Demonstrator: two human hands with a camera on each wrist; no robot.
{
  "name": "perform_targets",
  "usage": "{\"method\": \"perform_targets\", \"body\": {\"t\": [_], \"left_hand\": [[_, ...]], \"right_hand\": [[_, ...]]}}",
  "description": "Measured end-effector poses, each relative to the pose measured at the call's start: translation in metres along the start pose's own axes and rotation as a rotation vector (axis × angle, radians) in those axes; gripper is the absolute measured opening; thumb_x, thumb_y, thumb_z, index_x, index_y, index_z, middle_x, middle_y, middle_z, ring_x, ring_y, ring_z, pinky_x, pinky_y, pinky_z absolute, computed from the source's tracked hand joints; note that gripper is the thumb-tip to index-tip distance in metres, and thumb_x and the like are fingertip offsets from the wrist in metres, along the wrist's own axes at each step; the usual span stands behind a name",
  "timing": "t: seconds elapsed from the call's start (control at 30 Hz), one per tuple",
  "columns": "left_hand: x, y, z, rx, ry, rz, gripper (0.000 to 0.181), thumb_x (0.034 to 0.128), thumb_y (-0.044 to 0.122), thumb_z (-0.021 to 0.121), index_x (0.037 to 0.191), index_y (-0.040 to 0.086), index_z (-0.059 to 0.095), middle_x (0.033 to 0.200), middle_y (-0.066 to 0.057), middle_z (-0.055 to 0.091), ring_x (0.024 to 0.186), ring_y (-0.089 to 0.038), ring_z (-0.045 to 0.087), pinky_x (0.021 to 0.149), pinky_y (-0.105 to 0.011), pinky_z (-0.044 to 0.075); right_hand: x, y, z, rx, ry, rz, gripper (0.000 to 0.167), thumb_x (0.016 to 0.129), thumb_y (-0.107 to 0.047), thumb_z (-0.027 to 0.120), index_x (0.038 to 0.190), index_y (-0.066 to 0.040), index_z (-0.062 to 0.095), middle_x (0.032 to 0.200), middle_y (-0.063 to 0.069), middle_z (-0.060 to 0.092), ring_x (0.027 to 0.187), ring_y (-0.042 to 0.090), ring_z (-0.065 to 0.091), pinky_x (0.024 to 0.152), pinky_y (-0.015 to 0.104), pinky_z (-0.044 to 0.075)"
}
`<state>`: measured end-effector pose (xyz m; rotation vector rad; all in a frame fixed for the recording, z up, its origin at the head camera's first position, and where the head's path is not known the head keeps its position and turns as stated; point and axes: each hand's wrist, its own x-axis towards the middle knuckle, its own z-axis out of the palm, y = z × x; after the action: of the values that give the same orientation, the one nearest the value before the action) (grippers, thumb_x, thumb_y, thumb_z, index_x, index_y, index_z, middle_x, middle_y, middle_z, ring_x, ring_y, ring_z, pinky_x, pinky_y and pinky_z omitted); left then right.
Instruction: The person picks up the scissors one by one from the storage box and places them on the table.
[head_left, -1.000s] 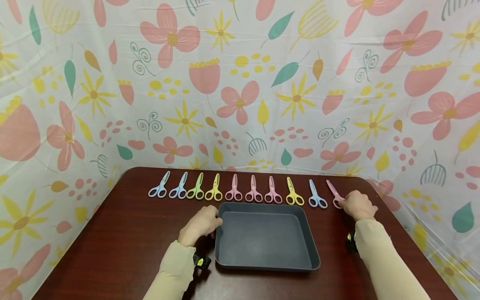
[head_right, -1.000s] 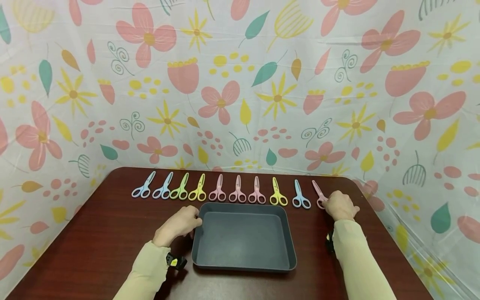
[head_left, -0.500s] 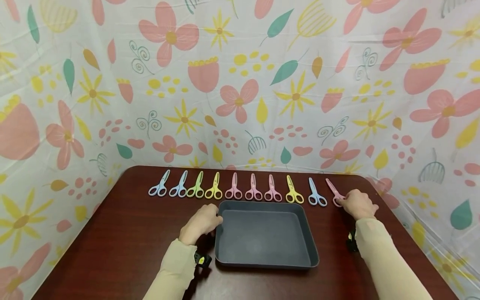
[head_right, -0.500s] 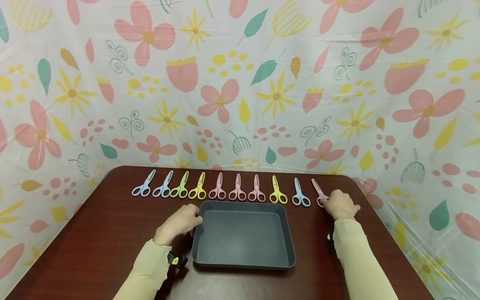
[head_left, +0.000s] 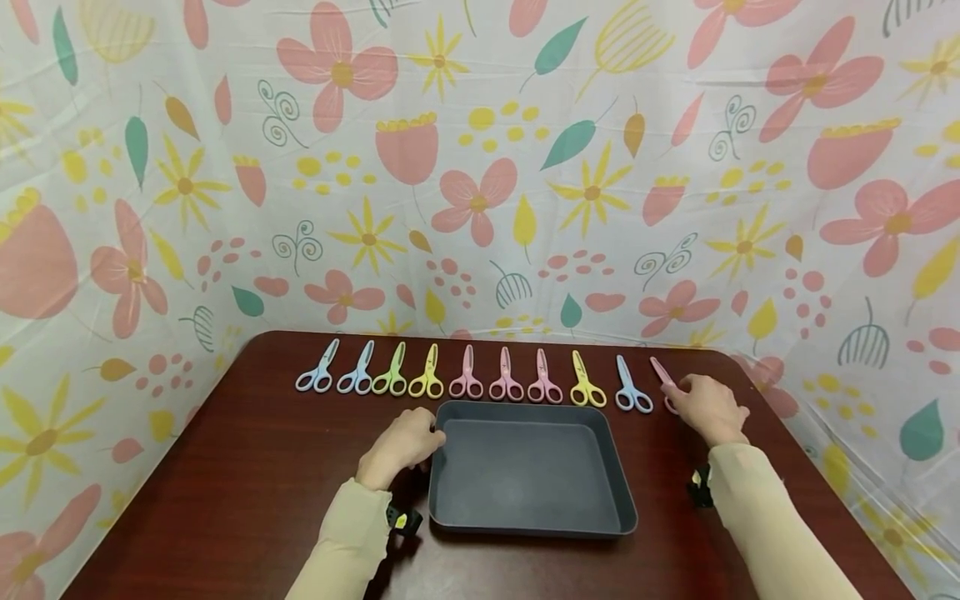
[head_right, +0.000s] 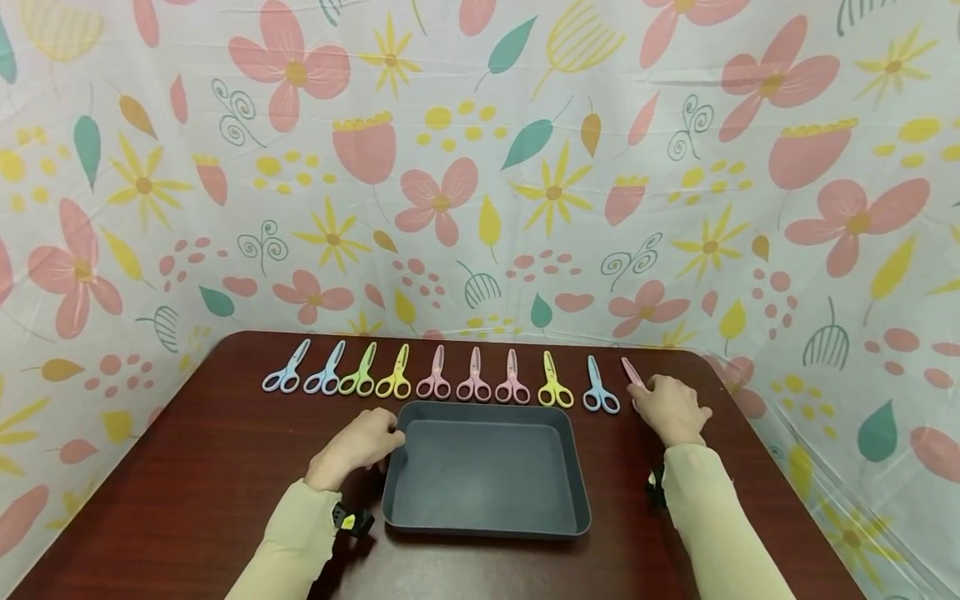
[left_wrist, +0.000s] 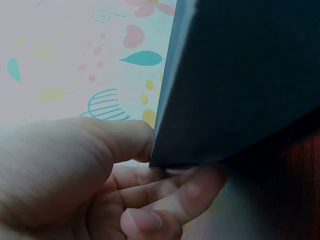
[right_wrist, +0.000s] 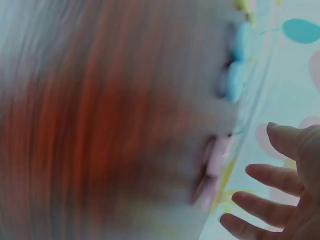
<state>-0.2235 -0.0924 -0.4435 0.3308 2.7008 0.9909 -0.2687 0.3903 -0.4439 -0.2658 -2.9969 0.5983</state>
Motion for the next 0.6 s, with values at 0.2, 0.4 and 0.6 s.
{"method": "perform_targets", "body": {"t": [0.2, 0.4, 0.6], "left_hand": [[0.0, 0.001, 0.002, 0.011, 0.024, -0.007, 0.033, 0.0984, 0.028, 0.058, 0.074, 0.005, 0.061, 0.052, -0.008, 0.055, 0.04, -0.023, 0.056, 0.04, -0.033, 0.043], [-0.002, 0.007, -0.004, 0.032, 0.094, -0.029, 0.037, 0.0981, 0.034, 0.058, 0.075, 0.006, 0.061, 0.053, -0.008, 0.055, 0.04, -0.023, 0.056, 0.042, -0.033, 0.044], [-0.002, 0.01, -0.01, 0.157, 0.23, -0.003, 0.039, 0.0974, 0.039, 0.058, 0.087, 0.002, 0.064, 0.065, -0.011, 0.057, 0.054, -0.025, 0.057, 0.049, -0.037, 0.045]], "right_hand": [[-0.013, -0.019, -0.01, 0.032, 0.014, -0.024, 0.077, 0.094, -0.066, 0.04, 0.127, 0.001, 0.056, 0.116, 0.029, 0.058, 0.106, 0.053, 0.049, 0.076, 0.074, 0.028], [-0.027, -0.04, -0.017, 0.023, 0.083, -0.075, 0.074, 0.096, -0.064, 0.038, 0.131, -0.001, 0.055, 0.119, 0.028, 0.059, 0.107, 0.054, 0.05, 0.076, 0.073, 0.032], [-0.045, -0.072, -0.013, 0.012, 0.156, -0.148, 0.066, 0.099, -0.053, 0.045, 0.137, 0.0, 0.053, 0.133, 0.031, 0.051, 0.114, 0.057, 0.044, 0.078, 0.075, 0.032]]}}
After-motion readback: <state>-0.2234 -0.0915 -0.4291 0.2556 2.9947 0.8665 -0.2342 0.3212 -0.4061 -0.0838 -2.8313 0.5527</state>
